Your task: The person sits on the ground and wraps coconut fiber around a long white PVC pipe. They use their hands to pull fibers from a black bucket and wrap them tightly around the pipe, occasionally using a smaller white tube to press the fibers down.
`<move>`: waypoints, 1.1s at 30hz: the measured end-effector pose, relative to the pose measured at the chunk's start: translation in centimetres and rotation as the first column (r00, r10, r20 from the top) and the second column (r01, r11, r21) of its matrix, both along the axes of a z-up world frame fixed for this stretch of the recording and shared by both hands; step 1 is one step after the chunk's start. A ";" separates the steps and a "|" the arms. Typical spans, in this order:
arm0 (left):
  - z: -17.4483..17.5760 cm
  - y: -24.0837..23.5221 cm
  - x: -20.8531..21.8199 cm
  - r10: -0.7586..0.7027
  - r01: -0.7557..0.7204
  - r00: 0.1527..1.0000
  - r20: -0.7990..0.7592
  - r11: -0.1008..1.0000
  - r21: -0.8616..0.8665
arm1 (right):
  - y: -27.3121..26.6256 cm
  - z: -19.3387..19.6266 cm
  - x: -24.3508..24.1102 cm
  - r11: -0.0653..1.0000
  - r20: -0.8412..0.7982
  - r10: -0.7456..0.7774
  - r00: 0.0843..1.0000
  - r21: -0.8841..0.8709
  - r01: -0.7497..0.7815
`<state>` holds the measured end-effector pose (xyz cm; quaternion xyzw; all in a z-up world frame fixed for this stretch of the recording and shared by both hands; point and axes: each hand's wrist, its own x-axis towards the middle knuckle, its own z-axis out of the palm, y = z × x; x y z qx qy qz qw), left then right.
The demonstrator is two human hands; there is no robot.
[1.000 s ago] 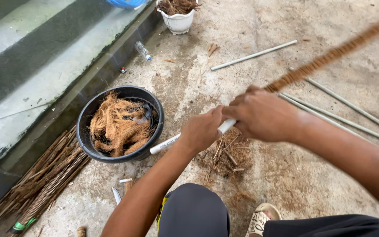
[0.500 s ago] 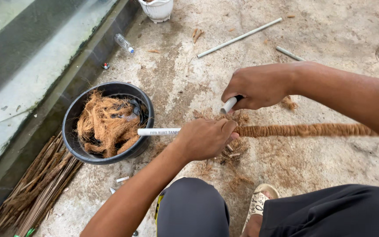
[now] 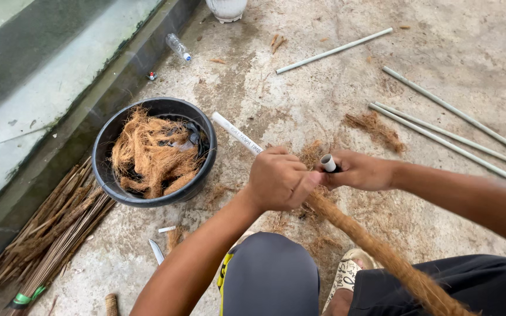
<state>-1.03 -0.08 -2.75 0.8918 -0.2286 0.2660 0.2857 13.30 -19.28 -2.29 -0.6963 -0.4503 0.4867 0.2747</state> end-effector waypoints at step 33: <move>-11.8 2.0 5.7 -0.314 -0.458 0.732 -0.604 0.430 -0.778 | 6.8 -5.3 0.5 0.875 0.466 -0.463 0.754 0.102 0.474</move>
